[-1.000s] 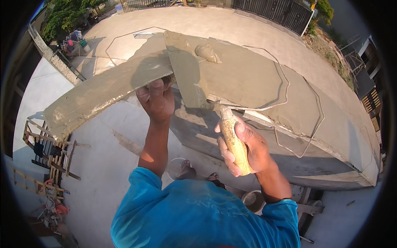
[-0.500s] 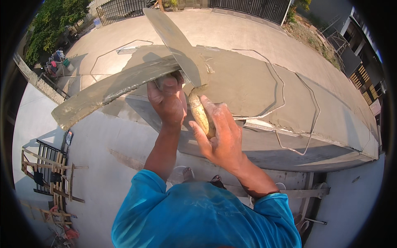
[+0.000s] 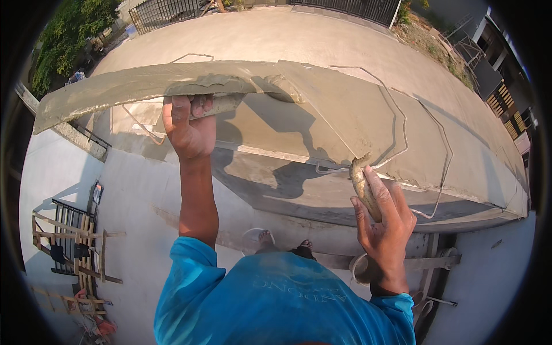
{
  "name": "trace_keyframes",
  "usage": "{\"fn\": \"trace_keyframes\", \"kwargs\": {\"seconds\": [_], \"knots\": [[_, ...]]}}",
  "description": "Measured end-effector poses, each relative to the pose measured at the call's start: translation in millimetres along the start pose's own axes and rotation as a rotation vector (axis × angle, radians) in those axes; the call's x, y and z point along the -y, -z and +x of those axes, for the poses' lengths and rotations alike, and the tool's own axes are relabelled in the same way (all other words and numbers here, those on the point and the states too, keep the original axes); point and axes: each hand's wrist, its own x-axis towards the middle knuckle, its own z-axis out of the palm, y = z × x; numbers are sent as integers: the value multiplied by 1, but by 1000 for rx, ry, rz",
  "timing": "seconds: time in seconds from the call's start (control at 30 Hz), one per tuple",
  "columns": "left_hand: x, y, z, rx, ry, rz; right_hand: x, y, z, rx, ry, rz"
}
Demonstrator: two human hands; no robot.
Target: The person scoops wet cement from a bucket using a trowel and applies it to a curved rooftop surface. They use a large flat trowel to spread and smooth the cement across the roof, repeatedly adding more material and leveling the surface.
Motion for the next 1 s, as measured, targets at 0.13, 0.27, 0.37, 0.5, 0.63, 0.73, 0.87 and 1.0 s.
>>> {"fn": "trace_keyframes", "kwargs": {"seconds": [0.13, 0.27, 0.37, 0.5, 0.63, 0.73, 0.87, 1.0], "knots": [[-3, 1, 0, 62, -23, -109, 10, -6, 7, 17, -58, -228], [-2, -8, 1, 24, -8, -128, 16, -14, 8, -7, 21, -176], [5, -19, -3, 42, 27, -50, 30, -15, 12, -14, 104, -116], [14, -27, -4, 60, 54, 220, 50, 1, 27, 30, 125, 24], [6, -23, 7, -39, 30, 533, 30, 1, 44, -93, 245, 308], [-7, -24, 15, -109, 63, 460, 11, 16, 46, -26, 131, -14], [-22, -20, 24, -148, 21, 368, 24, 45, 58, 174, -99, -495], [-36, -17, 28, -113, 45, 156, 27, 55, 56, 60, -56, -469]]}}
